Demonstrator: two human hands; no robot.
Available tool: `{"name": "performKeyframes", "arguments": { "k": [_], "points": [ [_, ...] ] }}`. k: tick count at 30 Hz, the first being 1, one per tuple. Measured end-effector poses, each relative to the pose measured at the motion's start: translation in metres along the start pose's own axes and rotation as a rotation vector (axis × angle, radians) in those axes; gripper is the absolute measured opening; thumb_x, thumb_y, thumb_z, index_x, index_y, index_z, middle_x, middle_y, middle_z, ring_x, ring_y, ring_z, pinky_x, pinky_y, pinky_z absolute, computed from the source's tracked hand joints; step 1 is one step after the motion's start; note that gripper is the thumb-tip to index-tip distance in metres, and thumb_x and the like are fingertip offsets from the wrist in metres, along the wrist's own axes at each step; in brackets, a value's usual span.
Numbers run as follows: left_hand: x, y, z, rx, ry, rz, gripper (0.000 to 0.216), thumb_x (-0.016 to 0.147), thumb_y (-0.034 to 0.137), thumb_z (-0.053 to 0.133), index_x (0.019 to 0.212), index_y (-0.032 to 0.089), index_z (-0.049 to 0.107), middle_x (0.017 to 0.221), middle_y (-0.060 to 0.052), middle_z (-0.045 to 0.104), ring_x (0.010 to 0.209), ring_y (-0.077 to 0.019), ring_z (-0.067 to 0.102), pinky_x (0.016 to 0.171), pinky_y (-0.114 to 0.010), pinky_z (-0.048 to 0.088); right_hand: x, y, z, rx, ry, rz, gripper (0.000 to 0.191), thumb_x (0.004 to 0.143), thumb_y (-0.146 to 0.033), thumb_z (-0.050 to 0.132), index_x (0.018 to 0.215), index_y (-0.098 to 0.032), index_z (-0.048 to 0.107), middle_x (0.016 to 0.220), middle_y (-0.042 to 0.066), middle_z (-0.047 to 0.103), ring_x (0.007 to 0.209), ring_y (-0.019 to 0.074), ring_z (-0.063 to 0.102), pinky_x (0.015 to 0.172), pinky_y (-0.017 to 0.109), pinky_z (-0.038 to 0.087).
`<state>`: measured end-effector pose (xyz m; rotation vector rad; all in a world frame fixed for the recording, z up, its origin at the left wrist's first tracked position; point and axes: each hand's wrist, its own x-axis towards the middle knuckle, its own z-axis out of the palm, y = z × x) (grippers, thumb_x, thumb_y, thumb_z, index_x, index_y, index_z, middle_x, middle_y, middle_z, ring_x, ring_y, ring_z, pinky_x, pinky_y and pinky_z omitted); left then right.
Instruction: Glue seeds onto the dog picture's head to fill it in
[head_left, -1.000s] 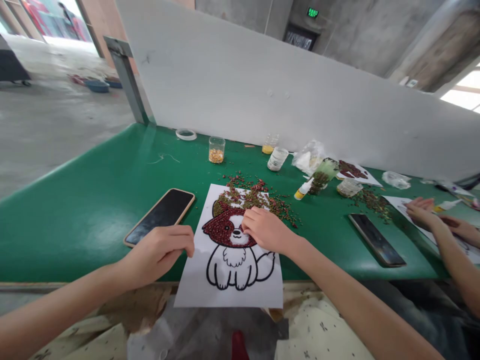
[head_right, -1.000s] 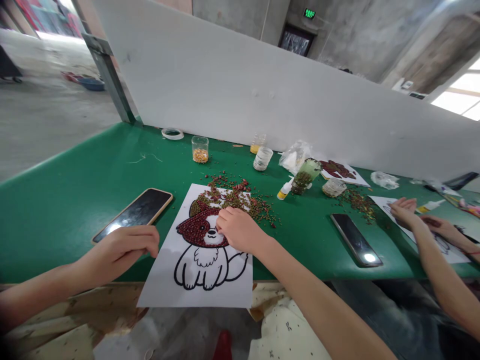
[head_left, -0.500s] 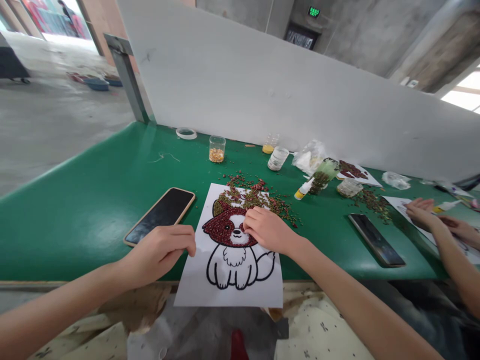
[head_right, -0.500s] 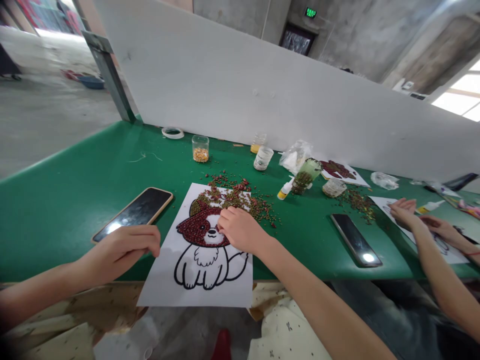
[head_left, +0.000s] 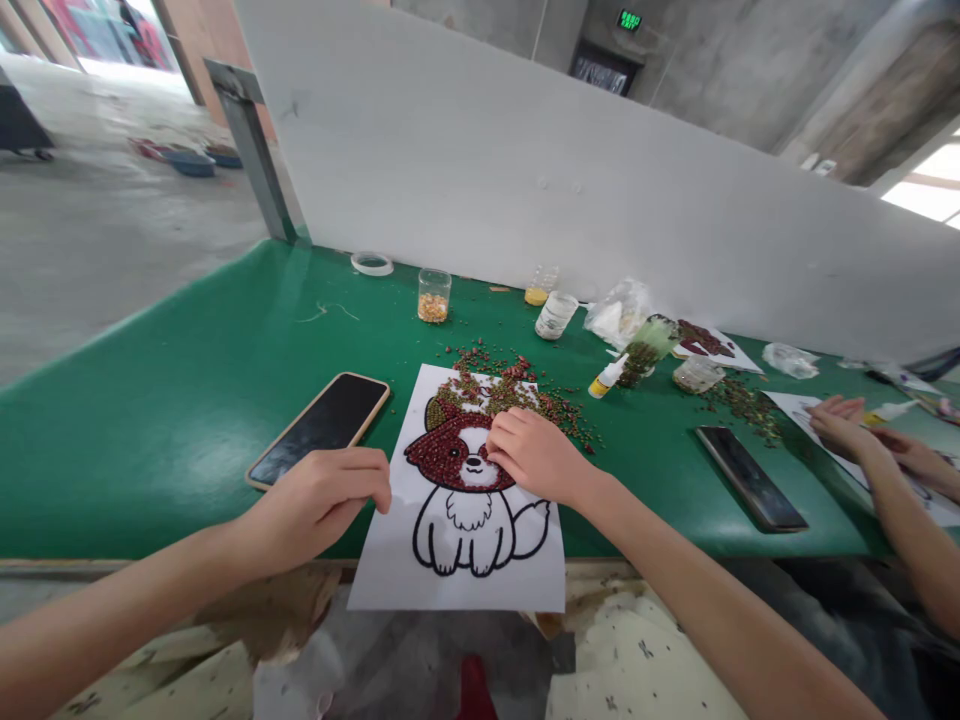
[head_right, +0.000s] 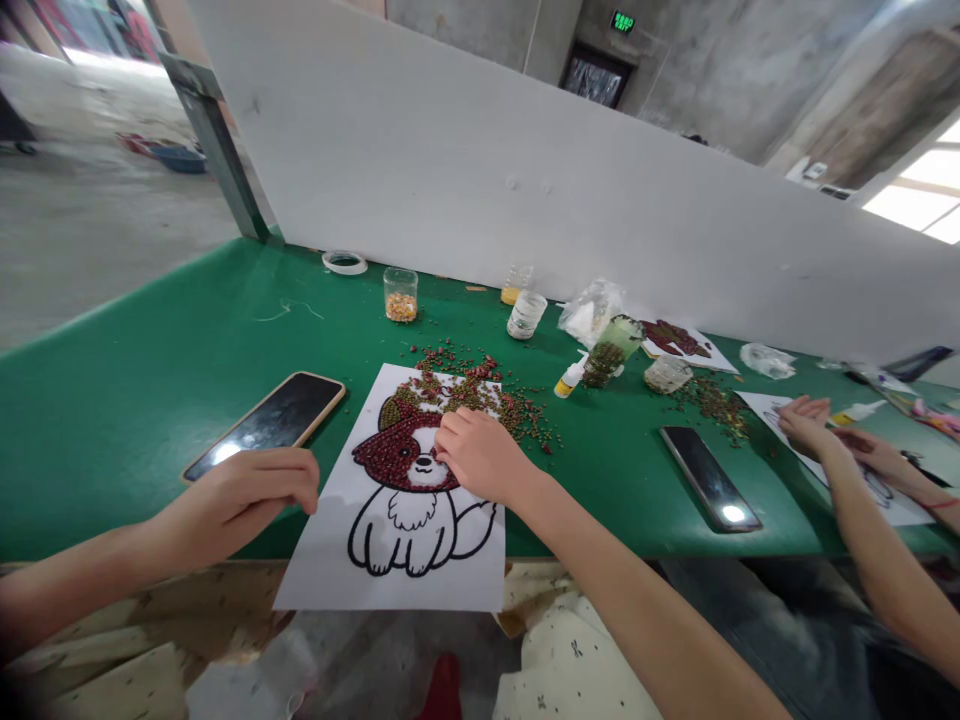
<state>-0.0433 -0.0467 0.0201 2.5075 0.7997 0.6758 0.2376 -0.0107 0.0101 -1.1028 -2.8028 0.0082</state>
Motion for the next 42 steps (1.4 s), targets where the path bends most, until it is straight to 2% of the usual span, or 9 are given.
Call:
{"name": "performKeyframes", "arguments": {
  "k": [8, 26, 35, 42],
  "points": [
    [-0.0002, -0.0011, 0.0008, 0.004, -0.005, -0.003, 0.037, 0.076, -0.006, 0.03, 0.072, 0.017, 0.059, 0.073, 0.0, 0.057, 0.068, -0.0083, 0.053, 0.063, -0.017, 0.038, 0.0006, -0.0013, -0.0005, -0.011, -0.008, 0.03, 0.012, 0.086, -0.026, 0.055, 0.079, -0.017, 0.055, 0.088, 0.005, 0.054, 0.085, 0.0171, 0.045, 0.078, 0.031, 0.035],
    [-0.0009, -0.0035, 0.0014, -0.02, 0.012, 0.006, 0.036, 0.078, -0.005, 0.031, 0.073, 0.018, 0.059, 0.074, 0.001, 0.057, 0.069, -0.0066, 0.053, 0.064, -0.015, 0.038, -0.0003, 0.0014, -0.0045, 0.013, -0.015, -0.014, 0.011, 0.089, -0.023, 0.051, 0.082, -0.017, 0.056, 0.088, 0.005, 0.055, 0.085, 0.0165, 0.045, 0.078, 0.029, 0.033],
    [-0.0003, -0.0021, 0.0019, 0.022, 0.029, 0.035, 0.036, 0.077, -0.006, 0.031, 0.073, 0.018, 0.058, 0.073, 0.001, 0.057, 0.068, -0.0066, 0.053, 0.062, -0.016, 0.038, 0.0006, 0.0, 0.0037, -0.015, -0.041, -0.061, 0.006, 0.087, -0.019, 0.053, 0.082, -0.016, 0.057, 0.089, 0.004, 0.056, 0.086, 0.0167, 0.045, 0.075, 0.029, 0.034],
    [0.0002, -0.0005, 0.0005, 0.037, 0.031, 0.053, 0.037, 0.077, -0.006, 0.031, 0.073, 0.017, 0.059, 0.073, 0.001, 0.057, 0.067, -0.0068, 0.053, 0.062, -0.016, 0.038, 0.0033, 0.0027, 0.0052, -0.048, -0.036, -0.087, 0.008, 0.085, -0.023, 0.058, 0.082, -0.016, 0.058, 0.088, 0.004, 0.056, 0.084, 0.0169, 0.046, 0.075, 0.029, 0.034]
  ]
}}
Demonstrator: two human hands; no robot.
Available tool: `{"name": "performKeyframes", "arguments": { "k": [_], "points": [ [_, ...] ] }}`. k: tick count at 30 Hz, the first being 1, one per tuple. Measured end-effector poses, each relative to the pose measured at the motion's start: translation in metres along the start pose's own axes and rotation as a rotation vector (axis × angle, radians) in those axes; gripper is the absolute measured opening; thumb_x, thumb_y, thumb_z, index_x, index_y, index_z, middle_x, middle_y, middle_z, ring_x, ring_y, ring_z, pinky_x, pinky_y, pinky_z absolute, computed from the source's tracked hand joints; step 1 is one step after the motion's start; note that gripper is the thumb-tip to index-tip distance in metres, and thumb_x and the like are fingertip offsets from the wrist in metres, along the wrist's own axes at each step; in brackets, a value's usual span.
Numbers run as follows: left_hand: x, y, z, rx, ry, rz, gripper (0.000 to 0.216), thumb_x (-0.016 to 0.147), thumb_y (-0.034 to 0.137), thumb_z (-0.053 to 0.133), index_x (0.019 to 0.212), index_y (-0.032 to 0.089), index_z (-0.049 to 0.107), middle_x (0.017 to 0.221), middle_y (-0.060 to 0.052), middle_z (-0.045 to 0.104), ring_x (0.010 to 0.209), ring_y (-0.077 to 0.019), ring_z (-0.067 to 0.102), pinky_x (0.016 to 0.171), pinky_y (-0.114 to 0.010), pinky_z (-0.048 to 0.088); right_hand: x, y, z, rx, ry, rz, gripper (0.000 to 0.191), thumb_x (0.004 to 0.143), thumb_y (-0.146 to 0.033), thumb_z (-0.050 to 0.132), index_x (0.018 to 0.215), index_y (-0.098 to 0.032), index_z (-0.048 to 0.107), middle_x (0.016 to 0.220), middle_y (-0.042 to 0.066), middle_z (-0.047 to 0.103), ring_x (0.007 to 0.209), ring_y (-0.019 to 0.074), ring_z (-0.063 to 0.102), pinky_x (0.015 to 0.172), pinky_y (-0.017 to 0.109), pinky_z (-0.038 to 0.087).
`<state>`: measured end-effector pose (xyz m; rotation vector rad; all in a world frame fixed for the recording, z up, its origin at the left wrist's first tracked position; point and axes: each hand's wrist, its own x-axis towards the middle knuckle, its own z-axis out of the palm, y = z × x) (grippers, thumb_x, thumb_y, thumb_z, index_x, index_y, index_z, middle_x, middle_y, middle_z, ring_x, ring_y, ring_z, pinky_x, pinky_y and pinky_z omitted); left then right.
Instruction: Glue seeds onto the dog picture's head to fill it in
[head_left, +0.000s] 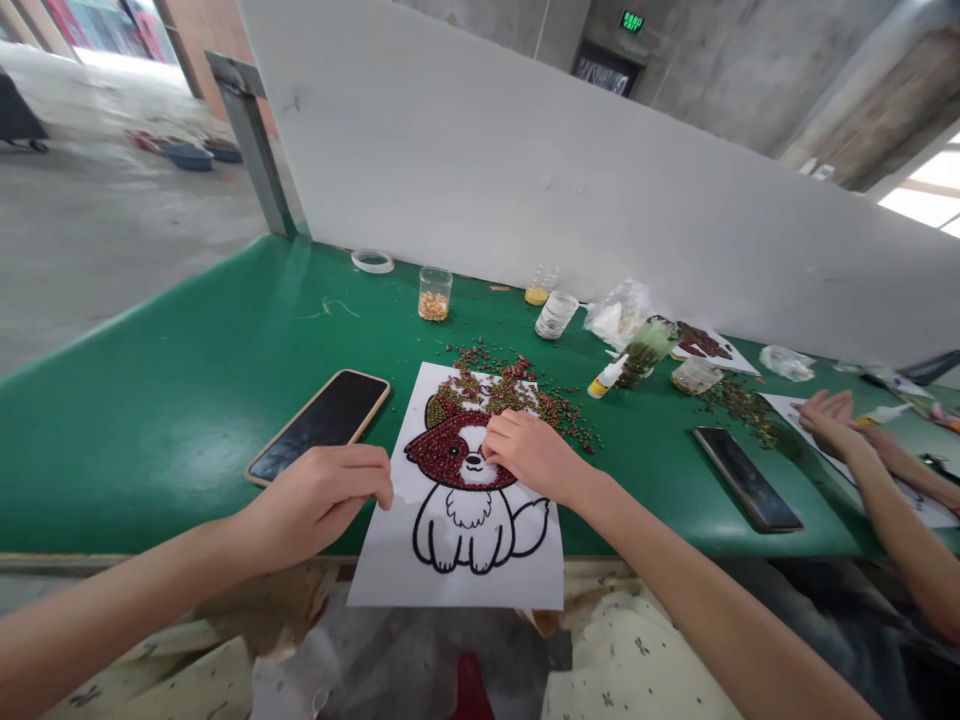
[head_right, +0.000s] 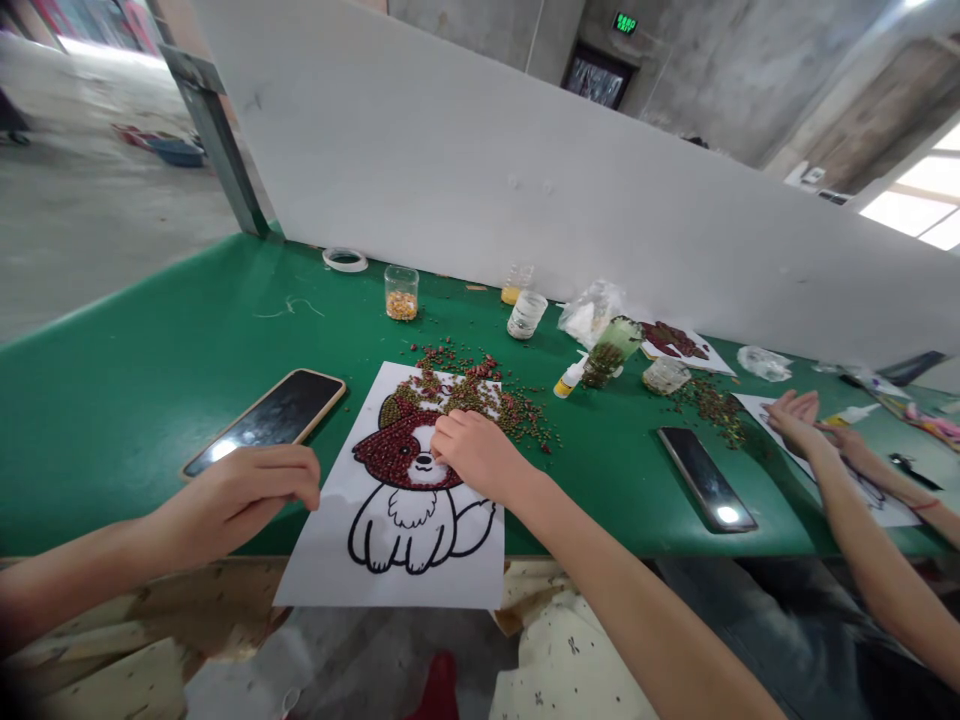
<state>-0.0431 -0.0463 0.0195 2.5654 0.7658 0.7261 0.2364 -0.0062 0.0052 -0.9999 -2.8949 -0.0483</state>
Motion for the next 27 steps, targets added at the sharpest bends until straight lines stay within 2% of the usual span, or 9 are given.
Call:
{"name": "performKeyframes", "arguments": {
  "k": [13, 21, 27],
  "points": [
    [0.0, 0.0, -0.001, -0.001, 0.003, 0.0, 0.037, 0.077, -0.006, 0.031, 0.073, 0.018, 0.059, 0.072, 0.001, 0.057, 0.067, -0.0073, 0.053, 0.062, -0.017, 0.038, 0.001, 0.0, 0.002, -0.028, 0.006, -0.016, 0.008, 0.085, -0.024, 0.057, 0.082, -0.017, 0.058, 0.088, 0.004, 0.056, 0.084, 0.0172, 0.046, 0.076, 0.029, 0.035],
    [-0.003, -0.003, 0.002, -0.018, -0.011, -0.004, 0.036, 0.079, -0.005, 0.032, 0.074, 0.018, 0.059, 0.073, 0.001, 0.057, 0.067, -0.0072, 0.053, 0.062, -0.017, 0.037, -0.002, 0.001, -0.009, -0.005, 0.036, 0.053, 0.012, 0.089, -0.023, 0.051, 0.082, -0.017, 0.058, 0.088, 0.005, 0.056, 0.085, 0.017, 0.046, 0.078, 0.029, 0.035],
    [-0.001, -0.003, 0.002, -0.016, 0.002, 0.002, 0.036, 0.078, -0.005, 0.031, 0.073, 0.018, 0.059, 0.073, 0.001, 0.057, 0.067, -0.0076, 0.053, 0.061, -0.017, 0.037, -0.001, -0.001, -0.004, 0.03, 0.008, 0.019, 0.008, 0.087, -0.023, 0.055, 0.083, -0.017, 0.058, 0.089, 0.004, 0.056, 0.086, 0.0169, 0.046, 0.077, 0.029, 0.035]
  ]
}}
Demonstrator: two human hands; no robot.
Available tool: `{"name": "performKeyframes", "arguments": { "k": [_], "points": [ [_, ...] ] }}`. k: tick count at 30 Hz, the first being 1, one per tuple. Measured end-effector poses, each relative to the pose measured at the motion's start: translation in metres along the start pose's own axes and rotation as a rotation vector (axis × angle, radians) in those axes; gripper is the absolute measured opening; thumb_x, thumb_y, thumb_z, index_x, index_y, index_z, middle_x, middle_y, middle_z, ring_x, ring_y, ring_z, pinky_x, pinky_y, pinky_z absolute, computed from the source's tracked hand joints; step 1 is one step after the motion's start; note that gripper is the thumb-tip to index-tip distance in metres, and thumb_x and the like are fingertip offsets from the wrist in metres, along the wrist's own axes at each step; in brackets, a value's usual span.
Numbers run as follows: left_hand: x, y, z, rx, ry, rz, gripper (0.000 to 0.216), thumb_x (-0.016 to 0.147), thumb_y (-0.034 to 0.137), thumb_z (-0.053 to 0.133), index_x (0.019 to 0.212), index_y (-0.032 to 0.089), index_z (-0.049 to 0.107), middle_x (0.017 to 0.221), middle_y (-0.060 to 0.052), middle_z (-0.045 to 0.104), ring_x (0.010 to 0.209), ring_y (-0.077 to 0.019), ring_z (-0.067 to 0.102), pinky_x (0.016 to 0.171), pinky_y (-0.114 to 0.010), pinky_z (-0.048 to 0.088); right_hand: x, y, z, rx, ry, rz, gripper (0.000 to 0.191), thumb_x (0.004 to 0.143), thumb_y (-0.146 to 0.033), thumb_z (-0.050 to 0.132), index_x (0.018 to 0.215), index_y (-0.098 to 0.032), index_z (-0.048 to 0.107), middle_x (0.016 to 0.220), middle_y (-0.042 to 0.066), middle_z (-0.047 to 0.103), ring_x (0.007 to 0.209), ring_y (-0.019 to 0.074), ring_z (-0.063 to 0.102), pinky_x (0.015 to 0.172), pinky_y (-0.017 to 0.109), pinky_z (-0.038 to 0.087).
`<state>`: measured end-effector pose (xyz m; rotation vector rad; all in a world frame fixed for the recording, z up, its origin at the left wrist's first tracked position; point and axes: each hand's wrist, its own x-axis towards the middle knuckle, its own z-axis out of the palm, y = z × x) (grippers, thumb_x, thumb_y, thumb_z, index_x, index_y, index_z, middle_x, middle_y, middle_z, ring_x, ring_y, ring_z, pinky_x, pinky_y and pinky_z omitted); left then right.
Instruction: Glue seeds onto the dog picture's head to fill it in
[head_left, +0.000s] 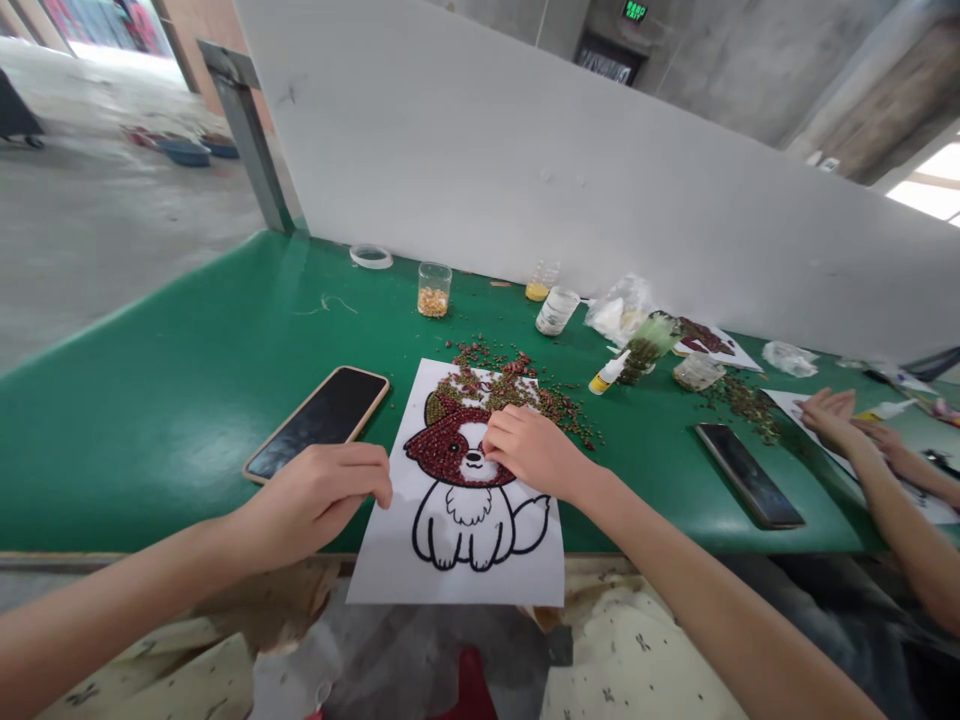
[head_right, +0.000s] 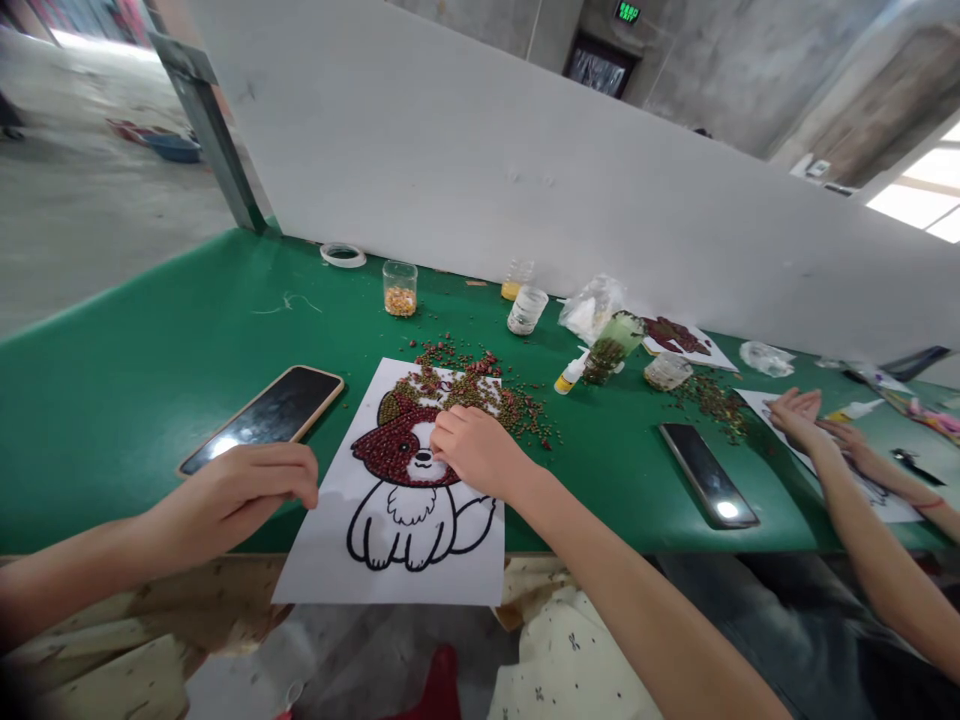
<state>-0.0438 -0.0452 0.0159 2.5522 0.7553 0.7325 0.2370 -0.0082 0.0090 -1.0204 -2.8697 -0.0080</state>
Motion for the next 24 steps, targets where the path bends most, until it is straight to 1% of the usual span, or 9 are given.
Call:
{"name": "performKeyframes", "arguments": {
  "k": [6, 9, 13, 15, 18, 21, 24],
  "points": [
    [0.002, 0.003, -0.002, 0.022, -0.05, -0.031, 0.036, 0.079, -0.004, 0.03, 0.073, 0.017, 0.059, 0.073, 0.0, 0.057, 0.067, -0.0082, 0.053, 0.062, -0.018, 0.038, 0.0, 0.002, 0.0, 0.005, -0.013, -0.006, 0.008, 0.087, -0.023, 0.055, 0.084, -0.017, 0.059, 0.09, 0.005, 0.056, 0.088, 0.0175, 0.047, 0.078, 0.029, 0.035],
    [0.001, 0.002, -0.002, 0.017, -0.042, -0.029, 0.036, 0.078, -0.004, 0.031, 0.073, 0.017, 0.059, 0.073, -0.001, 0.058, 0.067, -0.0085, 0.054, 0.062, -0.018, 0.038, -0.001, 0.005, -0.006, 0.001, 0.027, 0.045, 0.012, 0.089, -0.025, 0.052, 0.083, -0.017, 0.059, 0.088, 0.005, 0.056, 0.086, 0.0171, 0.047, 0.079, 0.03, 0.035],
    [-0.001, 0.002, -0.002, 0.014, -0.061, -0.048, 0.037, 0.077, -0.006, 0.031, 0.074, 0.017, 0.06, 0.075, -0.001, 0.058, 0.069, -0.0088, 0.054, 0.063, -0.018, 0.039, -0.008, 0.018, -0.017, -0.059, 0.136, 0.257, 0.015, 0.09, -0.022, 0.048, 0.082, -0.017, 0.059, 0.087, 0.005, 0.057, 0.084, 0.0181, 0.047, 0.078, 0.031, 0.035],
    [-0.001, 0.002, -0.003, 0.016, -0.068, -0.047, 0.038, 0.076, -0.006, 0.031, 0.074, 0.017, 0.06, 0.074, -0.001, 0.058, 0.069, -0.0088, 0.054, 0.063, -0.018, 0.038, -0.014, 0.029, -0.021, -0.086, 0.184, 0.374, 0.017, 0.09, -0.019, 0.046, 0.082, -0.017, 0.06, 0.088, 0.006, 0.058, 0.084, 0.0188, 0.048, 0.077, 0.031, 0.036],
    [-0.001, 0.001, -0.003, 0.018, -0.065, -0.045, 0.038, 0.077, -0.006, 0.03, 0.073, 0.017, 0.06, 0.074, 0.0, 0.058, 0.068, -0.0084, 0.054, 0.063, -0.017, 0.038, -0.024, 0.046, -0.023, -0.101, 0.243, 0.503, 0.018, 0.089, -0.017, 0.045, 0.082, -0.018, 0.061, 0.09, 0.006, 0.058, 0.087, 0.0198, 0.049, 0.078, 0.031, 0.036],
    [-0.001, 0.0, -0.001, 0.013, -0.076, -0.048, 0.038, 0.077, -0.006, 0.031, 0.074, 0.017, 0.06, 0.075, 0.0, 0.058, 0.069, -0.0081, 0.054, 0.064, -0.017, 0.038, -0.036, 0.062, -0.022, -0.108, 0.269, 0.616, 0.012, 0.087, -0.022, 0.051, 0.081, -0.019, 0.061, 0.09, 0.005, 0.058, 0.09, 0.0204, 0.05, 0.077, 0.03, 0.037],
    [-0.001, -0.002, 0.001, 0.005, -0.076, -0.047, 0.038, 0.077, -0.006, 0.03, 0.075, 0.018, 0.06, 0.076, 0.0, 0.058, 0.071, -0.0084, 0.054, 0.065, -0.018, 0.038, -0.046, 0.074, -0.02, -0.126, 0.255, 0.703, 0.012, 0.085, -0.026, 0.053, 0.079, -0.02, 0.061, 0.089, 0.005, 0.058, 0.089, 0.0205, 0.051, 0.074, 0.03, 0.038]
  ]
}}
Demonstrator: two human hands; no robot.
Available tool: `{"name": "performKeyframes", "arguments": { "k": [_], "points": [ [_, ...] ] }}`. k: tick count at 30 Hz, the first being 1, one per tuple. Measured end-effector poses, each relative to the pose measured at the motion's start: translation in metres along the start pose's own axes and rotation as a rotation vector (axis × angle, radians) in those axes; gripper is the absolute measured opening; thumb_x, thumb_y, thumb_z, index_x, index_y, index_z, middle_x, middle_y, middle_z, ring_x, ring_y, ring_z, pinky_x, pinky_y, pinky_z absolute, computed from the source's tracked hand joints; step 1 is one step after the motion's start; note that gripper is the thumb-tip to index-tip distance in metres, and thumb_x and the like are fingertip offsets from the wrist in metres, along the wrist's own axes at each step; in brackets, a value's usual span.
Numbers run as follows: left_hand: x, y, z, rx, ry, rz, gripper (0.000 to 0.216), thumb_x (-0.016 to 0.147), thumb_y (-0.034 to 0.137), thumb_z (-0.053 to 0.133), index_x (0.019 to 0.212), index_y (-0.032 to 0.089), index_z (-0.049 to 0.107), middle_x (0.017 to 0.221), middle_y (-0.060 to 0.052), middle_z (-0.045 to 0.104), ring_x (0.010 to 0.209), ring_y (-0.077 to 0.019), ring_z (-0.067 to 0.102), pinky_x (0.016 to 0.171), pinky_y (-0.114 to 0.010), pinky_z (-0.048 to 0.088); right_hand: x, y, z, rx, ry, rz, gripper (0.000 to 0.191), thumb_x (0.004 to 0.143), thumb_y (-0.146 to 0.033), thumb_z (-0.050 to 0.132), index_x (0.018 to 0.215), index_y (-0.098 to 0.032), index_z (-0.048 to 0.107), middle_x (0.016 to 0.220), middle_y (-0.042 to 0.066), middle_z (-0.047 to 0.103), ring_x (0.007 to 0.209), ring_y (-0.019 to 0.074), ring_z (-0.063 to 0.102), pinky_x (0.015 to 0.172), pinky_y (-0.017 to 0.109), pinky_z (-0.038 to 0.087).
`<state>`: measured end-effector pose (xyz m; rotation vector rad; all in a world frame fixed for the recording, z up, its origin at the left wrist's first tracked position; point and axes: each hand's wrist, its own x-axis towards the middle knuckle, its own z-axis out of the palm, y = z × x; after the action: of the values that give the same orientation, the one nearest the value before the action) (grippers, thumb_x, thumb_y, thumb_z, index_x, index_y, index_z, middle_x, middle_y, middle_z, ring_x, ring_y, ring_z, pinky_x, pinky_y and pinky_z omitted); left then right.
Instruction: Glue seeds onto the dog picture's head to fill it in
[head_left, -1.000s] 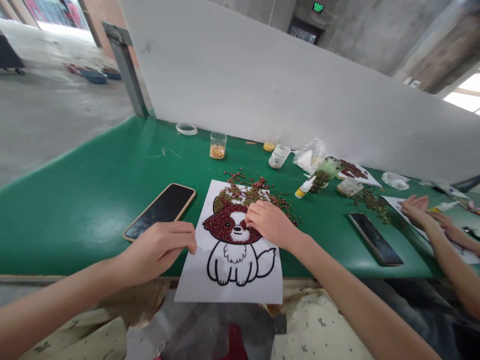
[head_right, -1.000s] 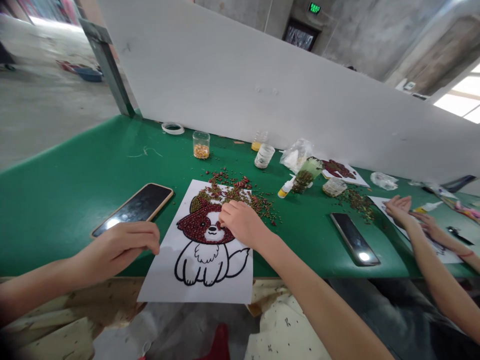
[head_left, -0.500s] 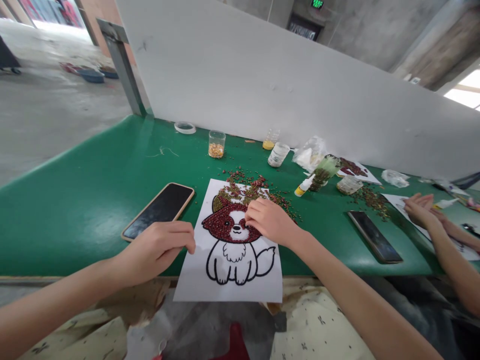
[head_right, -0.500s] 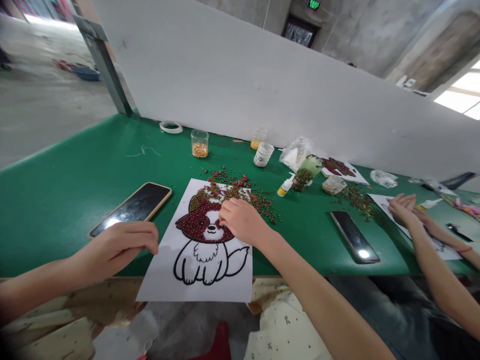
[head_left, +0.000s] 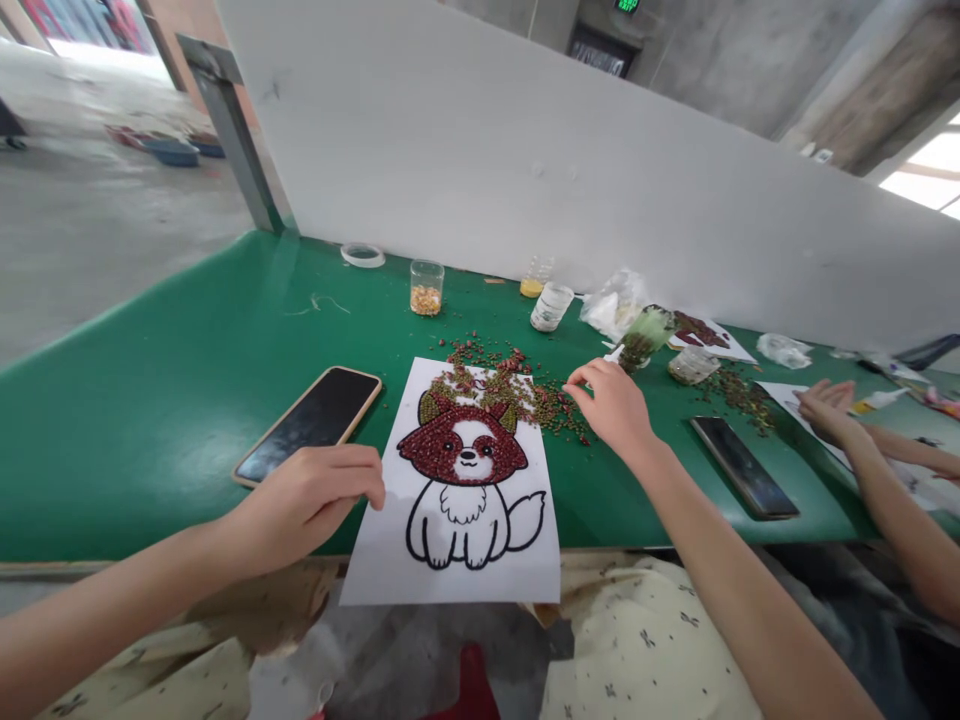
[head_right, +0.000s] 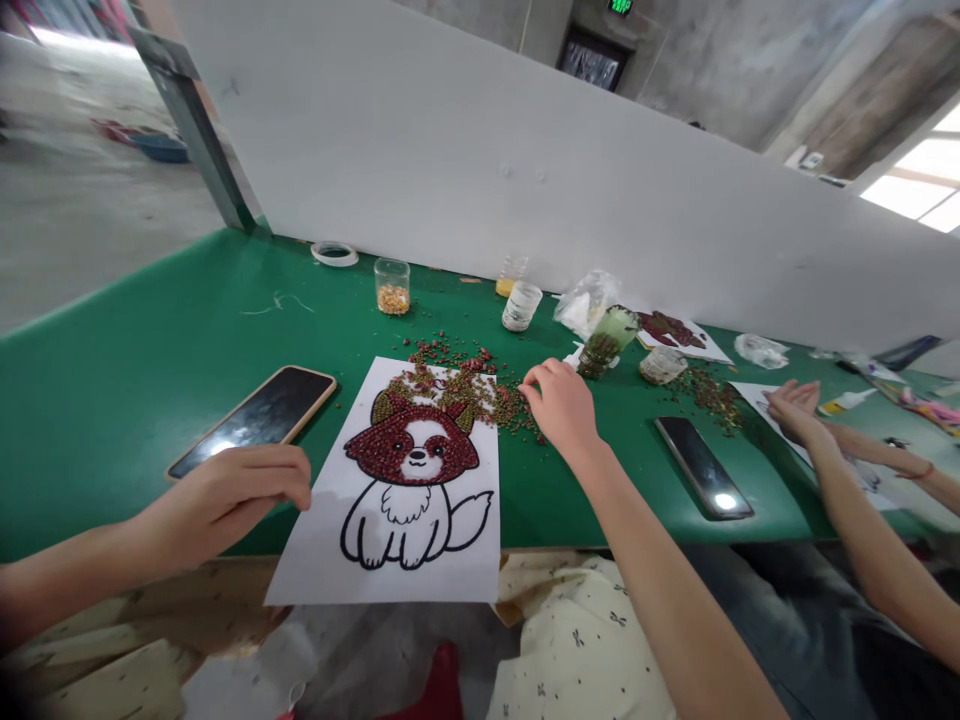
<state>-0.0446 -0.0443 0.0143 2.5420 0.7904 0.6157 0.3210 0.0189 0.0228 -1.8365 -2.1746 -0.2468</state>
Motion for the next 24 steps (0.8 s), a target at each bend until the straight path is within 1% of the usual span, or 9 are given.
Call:
{"name": "performKeyframes", "arguments": {
  "k": [3, 6, 9, 12, 14, 17, 24],
  "points": [
    [0.0, 0.0, 0.002, -0.011, -0.008, -0.018, 0.038, 0.078, -0.005, 0.029, 0.075, 0.018, 0.06, 0.076, -0.001, 0.058, 0.071, -0.0091, 0.054, 0.065, -0.019, 0.038, -0.002, 0.012, 0.002, -0.048, -0.045, 0.024, 0.011, 0.085, -0.022, 0.053, 0.079, -0.019, 0.062, 0.09, 0.005, 0.058, 0.091, 0.0205, 0.051, 0.074, 0.03, 0.039],
    [0.001, 0.001, 0.003, -0.023, -0.012, -0.043, 0.039, 0.079, -0.004, 0.028, 0.074, 0.018, 0.06, 0.076, -0.001, 0.057, 0.072, -0.0094, 0.054, 0.066, -0.019, 0.038, -0.006, 0.019, 0.003, -0.092, -0.131, 0.036, 0.007, 0.083, -0.019, 0.056, 0.079, -0.019, 0.062, 0.092, 0.005, 0.059, 0.092, 0.0207, 0.052, 0.072, 0.029, 0.039],
    [0.002, 0.001, 0.004, -0.024, -0.005, -0.027, 0.038, 0.08, -0.004, 0.029, 0.075, 0.018, 0.06, 0.076, -0.001, 0.057, 0.071, -0.0092, 0.053, 0.065, -0.019, 0.038, -0.009, 0.023, 0.003, -0.101, -0.212, 0.041, 0.006, 0.081, -0.02, 0.058, 0.077, -0.02, 0.063, 0.09, 0.004, 0.06, 0.09, 0.0197, 0.053, 0.067, 0.027, 0.038],
    [0.003, -0.001, 0.005, -0.034, -0.011, -0.008, 0.037, 0.079, -0.004, 0.03, 0.075, 0.018, 0.06, 0.076, -0.002, 0.057, 0.071, -0.0095, 0.054, 0.065, -0.02, 0.038, -0.011, 0.025, 0.004, -0.083, -0.262, 0.065, 0.006, 0.082, -0.02, 0.058, 0.078, -0.021, 0.062, 0.087, 0.002, 0.061, 0.084, 0.0171, 0.055, 0.06, 0.024, 0.035],
    [0.004, -0.002, 0.006, -0.04, -0.021, -0.007, 0.037, 0.079, -0.005, 0.03, 0.076, 0.018, 0.059, 0.077, -0.002, 0.057, 0.071, -0.0094, 0.054, 0.065, -0.02, 0.038, -0.012, 0.026, 0.006, -0.069, -0.267, 0.065, 0.006, 0.082, -0.019, 0.057, 0.08, -0.022, 0.062, 0.089, 0.002, 0.062, 0.084, 0.0165, 0.055, 0.059, 0.024, 0.034],
    [0.004, -0.002, 0.006, -0.035, -0.022, -0.008, 0.037, 0.078, -0.005, 0.03, 0.076, 0.018, 0.059, 0.077, -0.001, 0.057, 0.071, -0.0092, 0.053, 0.065, -0.02, 0.038, -0.011, 0.027, 0.009, -0.067, -0.251, 0.04, 0.009, 0.083, -0.018, 0.055, 0.085, -0.022, 0.063, 0.094, 0.002, 0.062, 0.091, 0.0177, 0.055, 0.061, 0.024, 0.036],
    [0.005, -0.001, 0.006, -0.024, -0.027, -0.022, 0.036, 0.08, -0.001, 0.029, 0.075, 0.017, 0.06, 0.076, -0.003, 0.058, 0.071, -0.0103, 0.054, 0.065, -0.021, 0.04, -0.011, 0.027, 0.019, -0.076, -0.262, 0.024, 0.027, 0.083, -0.012, 0.051, 0.105, -0.023, 0.062, 0.109, 0.005, 0.061, 0.104, 0.02, 0.053, 0.071, 0.026, 0.043]
  ]
}}
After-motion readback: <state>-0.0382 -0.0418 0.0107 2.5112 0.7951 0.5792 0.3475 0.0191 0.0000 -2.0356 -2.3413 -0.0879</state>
